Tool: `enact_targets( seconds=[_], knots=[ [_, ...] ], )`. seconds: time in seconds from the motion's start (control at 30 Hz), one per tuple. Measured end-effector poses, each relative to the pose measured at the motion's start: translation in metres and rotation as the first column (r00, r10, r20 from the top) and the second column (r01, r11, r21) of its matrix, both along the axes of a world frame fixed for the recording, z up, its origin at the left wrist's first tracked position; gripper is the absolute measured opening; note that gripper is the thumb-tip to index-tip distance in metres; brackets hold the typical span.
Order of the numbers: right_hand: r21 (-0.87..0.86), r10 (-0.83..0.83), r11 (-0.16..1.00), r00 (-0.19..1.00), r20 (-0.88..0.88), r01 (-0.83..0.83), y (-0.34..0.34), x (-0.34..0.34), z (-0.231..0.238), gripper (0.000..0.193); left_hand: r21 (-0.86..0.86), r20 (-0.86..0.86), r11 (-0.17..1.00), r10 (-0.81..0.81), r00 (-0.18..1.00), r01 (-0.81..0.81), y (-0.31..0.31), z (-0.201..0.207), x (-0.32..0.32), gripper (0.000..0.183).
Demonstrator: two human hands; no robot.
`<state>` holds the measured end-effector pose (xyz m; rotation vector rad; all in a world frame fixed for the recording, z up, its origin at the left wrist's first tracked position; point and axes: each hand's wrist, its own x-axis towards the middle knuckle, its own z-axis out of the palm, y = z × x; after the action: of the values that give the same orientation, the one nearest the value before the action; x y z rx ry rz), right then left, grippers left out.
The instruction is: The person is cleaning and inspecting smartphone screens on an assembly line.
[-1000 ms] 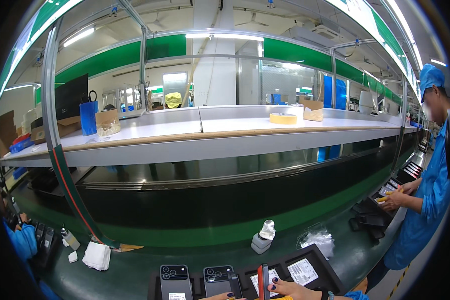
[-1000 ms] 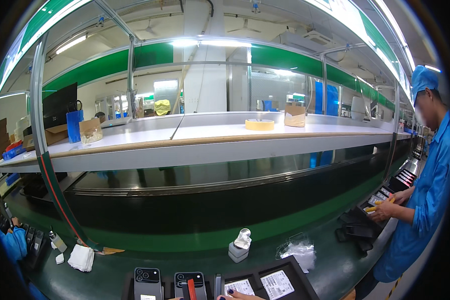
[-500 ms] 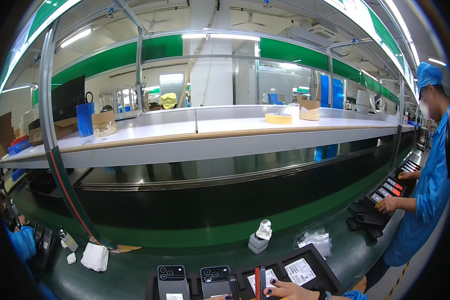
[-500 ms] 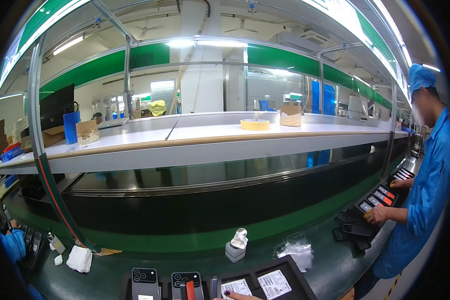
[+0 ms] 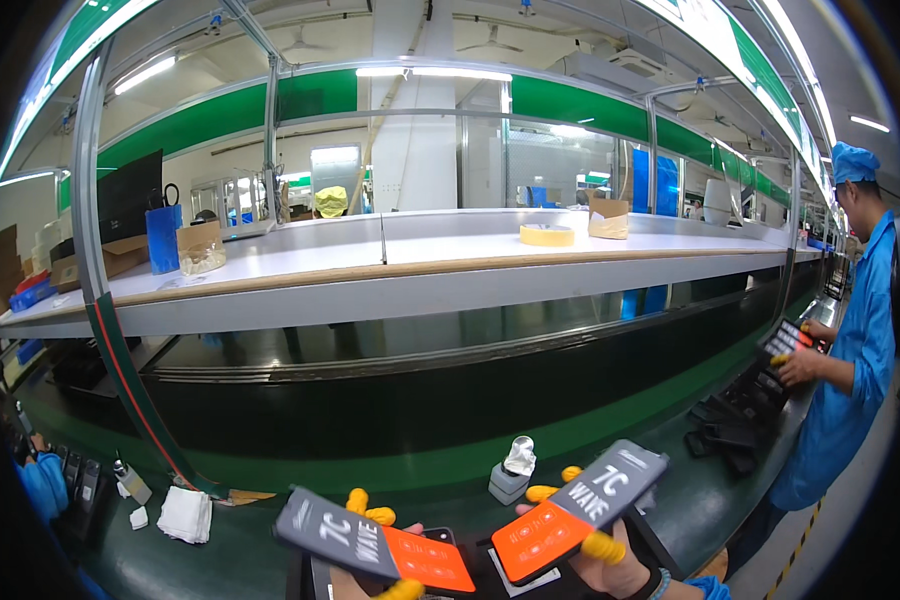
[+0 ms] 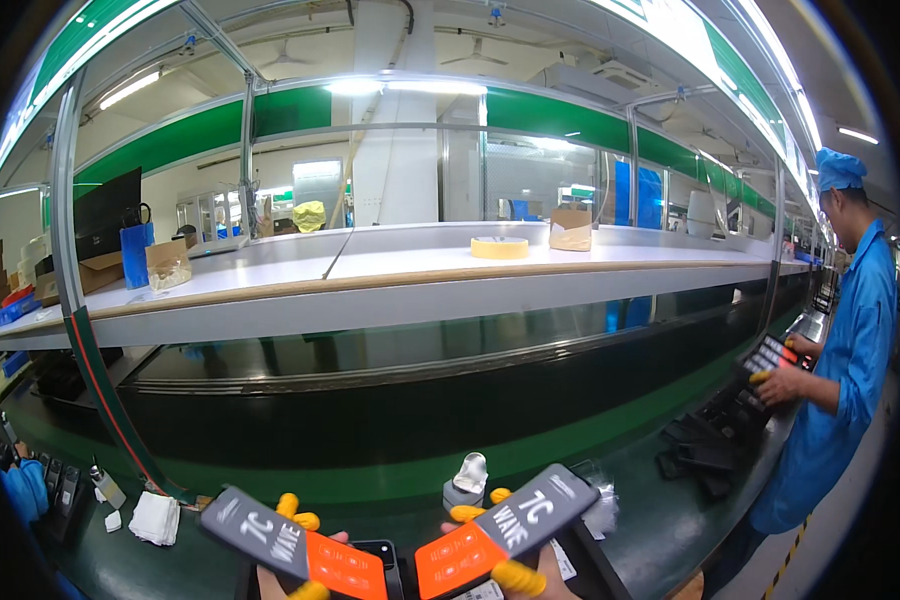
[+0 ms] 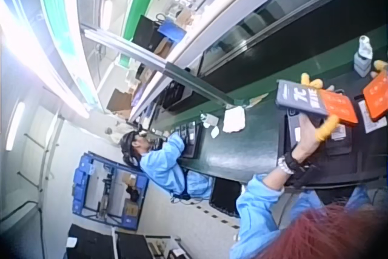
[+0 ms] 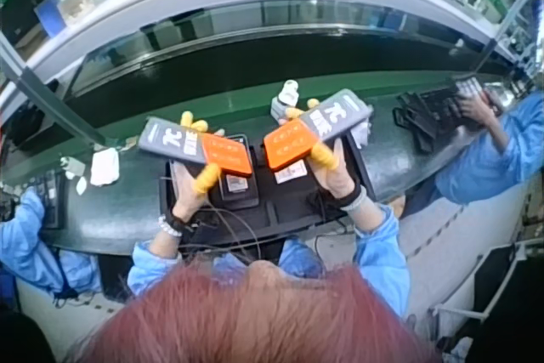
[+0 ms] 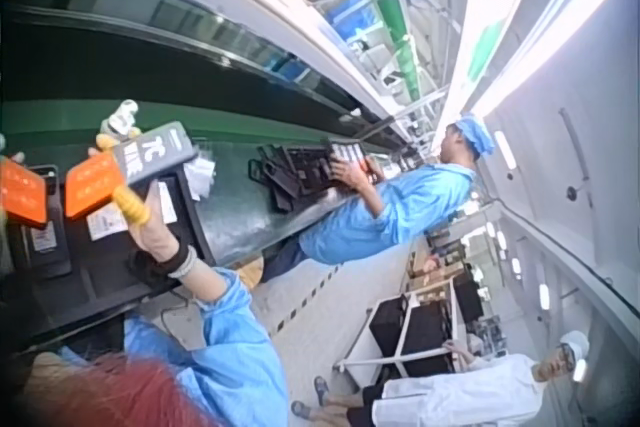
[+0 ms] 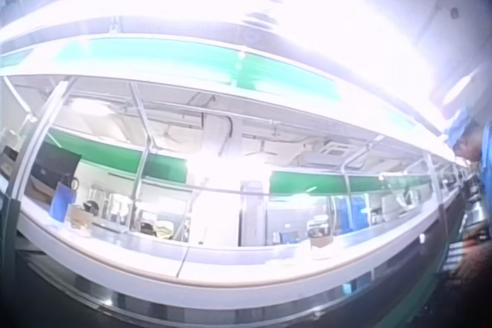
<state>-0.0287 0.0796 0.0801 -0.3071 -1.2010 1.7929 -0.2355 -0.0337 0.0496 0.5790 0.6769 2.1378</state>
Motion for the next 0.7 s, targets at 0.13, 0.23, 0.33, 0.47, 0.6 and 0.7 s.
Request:
enact_targets(
  seconds=[0.13,0.23,0.33,0.47,0.6,0.7],
  knots=[
    [-0.230,0.308,0.904,0.922,-0.237,-0.361,0.000,0.003,-0.001,0.055,-0.107,0.010,0.970,-0.218,0.976,0.218,-0.005,0.004,-0.007,0.071],
    [-0.381,0.370,0.811,0.894,-0.254,-0.444,0.000,0.002,-0.002,0.063,-0.134,0.073,0.914,-0.376,0.924,0.383,-0.006,0.009,-0.005,0.060],
    [-0.435,0.453,0.687,0.811,-0.369,-0.582,0.003,-0.002,-0.007,0.066,-0.113,0.215,0.886,-0.420,0.882,0.450,-0.004,0.014,-0.003,0.055],
    [-0.447,0.471,0.613,0.755,-0.457,-0.652,0.000,-0.003,-0.008,0.070,-0.067,0.316,0.855,-0.472,0.823,0.515,-0.005,0.020,-0.001,0.060],
    [-0.480,0.478,0.571,0.745,-0.466,-0.666,0.000,-0.004,-0.010,0.073,-0.012,0.374,0.843,-0.495,0.784,0.537,-0.004,0.015,-0.004,0.064],
    [-0.459,0.501,0.593,0.749,-0.433,-0.662,0.000,-0.003,-0.010,0.073,-0.023,0.373,0.839,-0.497,0.784,0.543,-0.003,0.015,-0.005,0.067]
  ],
)
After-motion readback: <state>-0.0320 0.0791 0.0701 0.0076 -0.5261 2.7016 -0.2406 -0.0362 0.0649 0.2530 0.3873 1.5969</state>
